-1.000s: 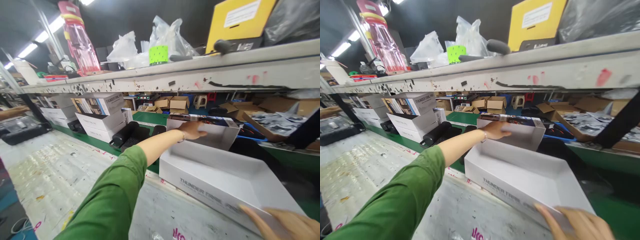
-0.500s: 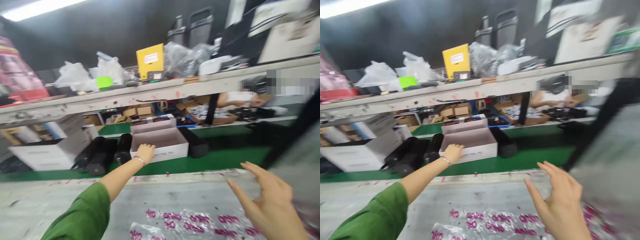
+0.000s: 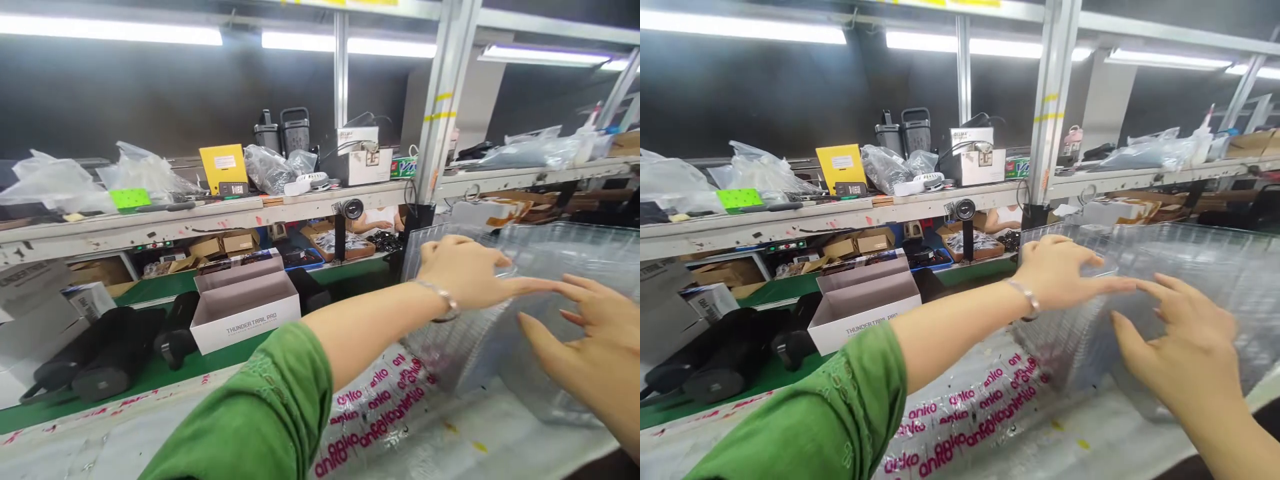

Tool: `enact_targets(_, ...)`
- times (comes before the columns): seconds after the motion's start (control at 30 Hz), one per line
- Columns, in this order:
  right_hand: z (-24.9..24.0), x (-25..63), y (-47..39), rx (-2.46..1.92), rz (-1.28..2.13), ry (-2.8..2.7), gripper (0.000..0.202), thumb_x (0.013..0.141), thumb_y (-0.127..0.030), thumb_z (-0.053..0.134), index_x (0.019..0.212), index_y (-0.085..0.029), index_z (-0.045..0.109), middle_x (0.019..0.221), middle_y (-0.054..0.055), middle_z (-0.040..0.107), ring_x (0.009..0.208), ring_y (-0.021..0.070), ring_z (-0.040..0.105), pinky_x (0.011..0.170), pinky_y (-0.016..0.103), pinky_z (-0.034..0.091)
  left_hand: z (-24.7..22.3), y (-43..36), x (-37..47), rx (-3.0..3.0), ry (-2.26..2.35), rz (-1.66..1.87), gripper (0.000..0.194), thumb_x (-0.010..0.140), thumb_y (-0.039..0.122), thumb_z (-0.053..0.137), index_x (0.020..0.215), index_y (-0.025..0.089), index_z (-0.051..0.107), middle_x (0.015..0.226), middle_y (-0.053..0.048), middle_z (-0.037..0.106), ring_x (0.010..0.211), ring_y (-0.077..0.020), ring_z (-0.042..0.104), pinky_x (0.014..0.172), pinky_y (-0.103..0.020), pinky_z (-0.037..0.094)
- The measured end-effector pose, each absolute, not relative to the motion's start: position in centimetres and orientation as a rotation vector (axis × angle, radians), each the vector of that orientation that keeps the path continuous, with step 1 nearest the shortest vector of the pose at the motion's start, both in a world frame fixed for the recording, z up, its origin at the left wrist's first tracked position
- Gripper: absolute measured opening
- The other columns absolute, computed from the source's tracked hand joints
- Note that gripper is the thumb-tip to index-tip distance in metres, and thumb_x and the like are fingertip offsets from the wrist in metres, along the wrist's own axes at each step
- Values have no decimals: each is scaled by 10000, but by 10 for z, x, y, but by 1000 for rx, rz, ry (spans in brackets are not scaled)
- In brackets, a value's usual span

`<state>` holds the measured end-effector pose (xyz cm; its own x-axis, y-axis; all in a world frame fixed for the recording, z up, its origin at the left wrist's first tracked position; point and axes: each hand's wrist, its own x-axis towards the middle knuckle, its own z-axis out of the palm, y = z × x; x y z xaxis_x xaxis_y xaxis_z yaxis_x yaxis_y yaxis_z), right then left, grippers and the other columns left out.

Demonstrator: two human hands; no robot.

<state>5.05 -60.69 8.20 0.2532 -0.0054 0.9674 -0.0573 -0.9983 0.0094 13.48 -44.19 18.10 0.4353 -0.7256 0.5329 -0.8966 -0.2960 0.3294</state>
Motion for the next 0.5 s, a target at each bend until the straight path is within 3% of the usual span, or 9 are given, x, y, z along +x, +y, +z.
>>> enact_targets(0.1,89,45,-608,2440,1828,75,474,954,-506,418,1195,-121,549,1215,174,549,1100,341,551,813,460,499,209,-469,127,2329,-1313,25,364,871,498,599,919,166,742,969,-55,703,1132,-276,555,1018,-514,352)
enact_targets(0.2,94,39,-616,2448,1720,116,432,977,-477,391,1208,-144,540,1230,178,521,1115,343,531,952,515,425,225,-477,127,2361,-1342,-186,279,882,310,614,735,101,727,863,-72,711,928,-215,638,949,-442,451)
enact_targets(0.3,95,36,-623,2456,1693,178,455,976,-476,392,1231,-132,547,1219,189,506,1133,340,506,992,494,405,228,-481,130,2306,-1410,-294,310,868,123,558,583,85,675,760,-88,715,813,-158,650,850,-299,518)
enact_targets(0.37,95,36,-623,2500,1686,159,480,965,-460,397,1270,-116,534,1238,190,483,1167,329,475,1012,451,401,225,-487,132,2272,-1402,-381,377,887,88,475,553,79,650,697,-91,707,748,-129,650,808,-252,522)
enact_targets(0.43,96,37,-619,2503,1674,126,456,944,-403,407,1264,-107,540,1231,182,479,1176,311,464,990,395,420,224,-492,132,2271,-1344,-433,408,894,90,436,539,80,638,646,-90,694,745,-136,658,799,-253,525)
enact_targets(0.5,98,39,-615,2450,1669,103,411,910,-332,395,1201,-93,561,1159,181,506,1150,308,477,929,376,444,229,-493,130,2243,-1249,-327,338,846,88,507,530,76,626,632,-108,684,831,-197,670,846,-337,526)
